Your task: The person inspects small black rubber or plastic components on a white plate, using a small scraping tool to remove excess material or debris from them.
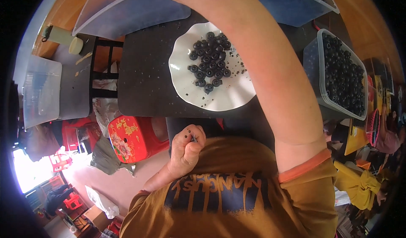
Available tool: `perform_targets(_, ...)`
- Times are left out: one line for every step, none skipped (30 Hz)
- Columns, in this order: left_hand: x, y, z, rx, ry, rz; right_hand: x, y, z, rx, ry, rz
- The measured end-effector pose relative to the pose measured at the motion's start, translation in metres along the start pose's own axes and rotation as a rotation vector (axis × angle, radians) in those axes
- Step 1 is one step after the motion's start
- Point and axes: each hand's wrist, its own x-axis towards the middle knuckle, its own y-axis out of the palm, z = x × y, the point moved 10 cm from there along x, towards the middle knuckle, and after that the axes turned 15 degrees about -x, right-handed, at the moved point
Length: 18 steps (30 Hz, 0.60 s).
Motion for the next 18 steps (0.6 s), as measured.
perform_targets(-0.001,-0.001,0.001,-0.005,-0.003,0.002,-0.003,0.001,-0.003,-0.005,0.003,0.001)
perform_targets(-0.002,-0.003,0.001,-0.004,0.008,0.007,-0.009,0.003,0.0,-0.068,-0.104,0.014)
perform_targets(-0.003,-0.004,0.001,-0.005,0.017,0.013,-0.017,0.004,0.002,-0.132,-0.209,0.027)
perform_targets(-0.003,-0.007,0.002,-0.012,0.013,0.008,-0.027,0.001,-0.002,-0.133,-0.206,0.036)
perform_targets(-0.006,-0.012,0.007,-0.006,-0.003,-0.011,-0.046,0.001,-0.003,-0.165,-0.232,0.067)
perform_targets(-0.006,-0.013,0.012,-0.003,-0.019,-0.011,-0.061,-0.002,-0.01,-0.21,-0.254,0.086)
perform_targets(-0.006,-0.014,0.011,0.014,-0.004,-0.014,-0.078,0.007,-0.044,-0.27,-0.207,0.081)
perform_targets(-0.003,-0.013,0.012,0.007,-0.014,0.0,-0.089,0.0,-0.056,-0.283,-0.193,0.079)
perform_targets(-0.002,-0.012,0.014,0.015,-0.027,0.022,-0.101,-0.001,-0.067,-0.329,-0.163,0.129)
perform_targets(-0.001,-0.01,0.016,0.024,-0.041,0.043,-0.111,-0.002,-0.077,-0.375,-0.131,0.18)
perform_targets(0.0,-0.009,0.017,0.023,-0.049,0.047,-0.12,-0.007,-0.084,-0.376,-0.122,0.181)
perform_targets(0.001,-0.008,0.018,0.027,-0.059,0.052,-0.129,-0.003,-0.092,-0.443,-0.111,0.262)
perform_targets(0.002,-0.006,0.019,0.032,-0.068,0.057,-0.137,0.0,-0.099,-0.509,-0.1,0.344)
perform_targets(0.003,-0.005,0.02,0.032,-0.075,0.058,-0.142,-0.002,-0.099,-0.507,-0.093,0.346)
perform_targets(0.004,-0.003,0.022,0.051,-0.083,0.068,-0.148,-0.002,-0.099,-0.53,-0.106,0.373)
perform_targets(0.005,-0.001,0.023,0.072,-0.09,0.078,-0.154,-0.001,-0.099,-0.553,-0.12,0.4)
perform_targets(0.005,0.002,0.024,0.073,-0.095,0.077,-0.158,0.0,-0.099,-0.553,-0.139,0.396)
perform_targets(0.006,0.005,0.025,0.086,-0.096,0.077,-0.158,-0.001,-0.099,-0.55,-0.134,0.395)
